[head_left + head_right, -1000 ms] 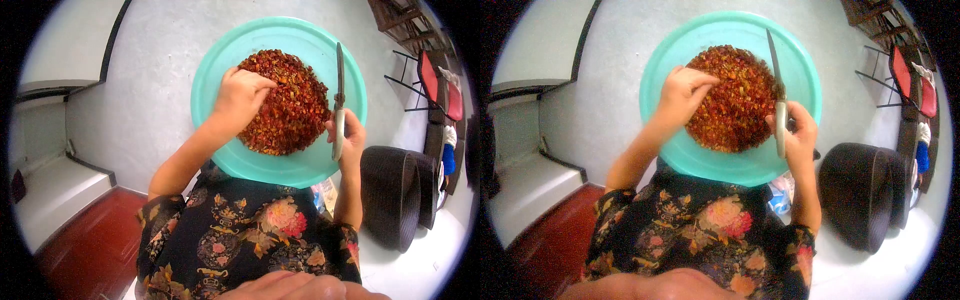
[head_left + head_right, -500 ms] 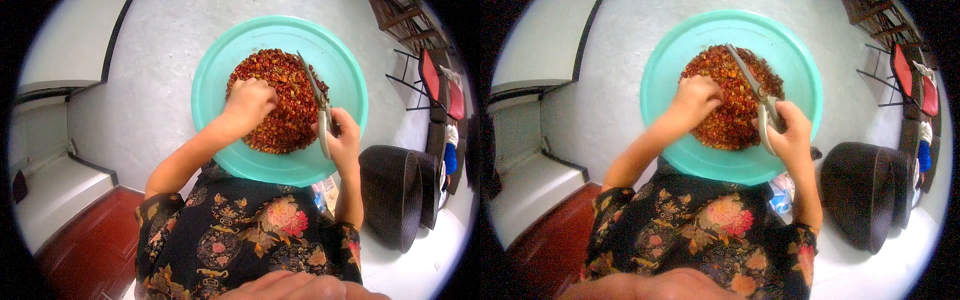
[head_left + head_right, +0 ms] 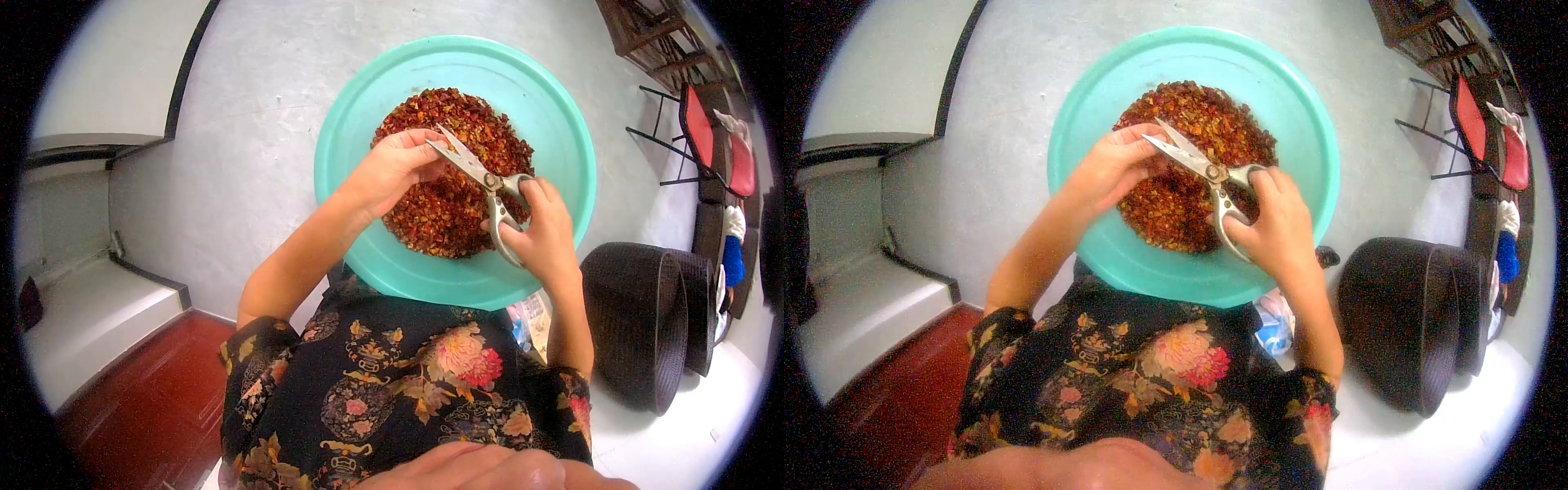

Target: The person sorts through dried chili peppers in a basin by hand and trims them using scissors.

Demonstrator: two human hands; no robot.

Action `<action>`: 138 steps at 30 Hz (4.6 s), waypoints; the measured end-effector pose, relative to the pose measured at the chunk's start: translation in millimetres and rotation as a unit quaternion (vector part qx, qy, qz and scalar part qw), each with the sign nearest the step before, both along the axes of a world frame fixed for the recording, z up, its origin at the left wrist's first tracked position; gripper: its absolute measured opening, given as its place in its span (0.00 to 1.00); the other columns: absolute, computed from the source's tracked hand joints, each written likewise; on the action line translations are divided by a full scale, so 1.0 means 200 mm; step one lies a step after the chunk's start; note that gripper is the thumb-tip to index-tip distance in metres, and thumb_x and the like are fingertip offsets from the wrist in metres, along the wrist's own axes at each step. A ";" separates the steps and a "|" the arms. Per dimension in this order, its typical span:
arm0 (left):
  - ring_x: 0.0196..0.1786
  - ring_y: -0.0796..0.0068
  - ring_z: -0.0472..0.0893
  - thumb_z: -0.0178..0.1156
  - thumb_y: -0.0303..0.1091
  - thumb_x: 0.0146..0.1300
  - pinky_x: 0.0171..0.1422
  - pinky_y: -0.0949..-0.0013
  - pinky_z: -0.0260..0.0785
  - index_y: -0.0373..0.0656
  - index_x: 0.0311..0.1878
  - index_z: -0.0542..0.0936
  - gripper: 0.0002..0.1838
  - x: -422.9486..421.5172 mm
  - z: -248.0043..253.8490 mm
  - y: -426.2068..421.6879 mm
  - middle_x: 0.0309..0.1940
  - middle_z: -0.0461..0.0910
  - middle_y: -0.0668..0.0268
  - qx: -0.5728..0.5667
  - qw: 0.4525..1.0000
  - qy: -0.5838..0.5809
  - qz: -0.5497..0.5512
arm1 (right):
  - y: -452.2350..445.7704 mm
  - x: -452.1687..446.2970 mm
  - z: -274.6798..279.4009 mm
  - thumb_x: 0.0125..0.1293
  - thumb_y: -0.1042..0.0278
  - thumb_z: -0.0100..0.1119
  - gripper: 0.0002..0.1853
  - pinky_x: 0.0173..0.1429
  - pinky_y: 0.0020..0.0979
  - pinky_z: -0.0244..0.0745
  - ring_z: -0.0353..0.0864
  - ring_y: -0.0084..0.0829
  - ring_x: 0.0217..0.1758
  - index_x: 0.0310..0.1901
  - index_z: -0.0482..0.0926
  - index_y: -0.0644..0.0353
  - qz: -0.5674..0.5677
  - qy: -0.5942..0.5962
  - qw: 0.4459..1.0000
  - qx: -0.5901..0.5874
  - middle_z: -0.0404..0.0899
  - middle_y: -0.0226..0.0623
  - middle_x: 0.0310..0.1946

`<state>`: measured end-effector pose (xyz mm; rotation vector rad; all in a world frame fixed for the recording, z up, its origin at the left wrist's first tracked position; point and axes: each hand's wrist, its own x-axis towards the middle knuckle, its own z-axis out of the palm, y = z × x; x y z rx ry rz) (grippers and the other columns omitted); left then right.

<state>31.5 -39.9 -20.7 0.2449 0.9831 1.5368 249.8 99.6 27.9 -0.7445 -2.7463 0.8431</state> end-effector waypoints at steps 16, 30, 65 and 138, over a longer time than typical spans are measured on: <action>0.50 0.71 0.81 0.61 0.31 0.69 0.61 0.66 0.72 0.41 0.54 0.81 0.12 -0.01 -0.02 0.02 0.47 0.83 0.65 -0.071 0.958 0.276 -0.023 | 0.02 0.01 -0.02 0.51 0.65 0.73 0.17 0.40 0.41 0.74 0.79 0.47 0.34 0.37 0.78 0.66 -0.053 0.014 0.998 -0.037 0.77 0.48 0.32; 0.52 0.50 0.79 0.64 0.21 0.57 0.59 0.52 0.72 0.40 0.47 0.83 0.14 0.02 -0.13 0.04 0.43 0.80 0.55 -0.091 0.648 0.756 -0.026 | 0.00 -0.01 0.02 0.52 0.66 0.78 0.17 0.36 0.31 0.68 0.72 0.30 0.29 0.36 0.79 0.65 -0.084 0.129 0.975 -0.158 0.72 0.38 0.26; 0.39 0.80 0.82 0.63 0.29 0.70 0.47 0.76 0.80 0.38 0.50 0.83 0.09 -0.19 0.16 0.22 0.38 0.83 0.67 -0.006 0.996 0.058 -0.069 | 0.05 -0.05 -0.06 0.54 0.55 0.75 0.26 0.43 0.36 0.71 0.75 0.36 0.36 0.45 0.77 0.67 -0.082 0.014 0.994 -0.064 0.75 0.42 0.35; 0.39 0.81 0.80 0.60 0.32 0.72 0.47 0.75 0.76 0.43 0.52 0.81 0.10 -0.16 0.02 0.23 0.41 0.83 0.70 -0.065 0.989 0.071 -0.115 | 0.03 -0.11 0.10 0.54 0.46 0.73 0.28 0.47 0.46 0.75 0.81 0.53 0.41 0.37 0.78 0.69 -0.061 -0.098 0.988 -0.100 0.79 0.54 0.35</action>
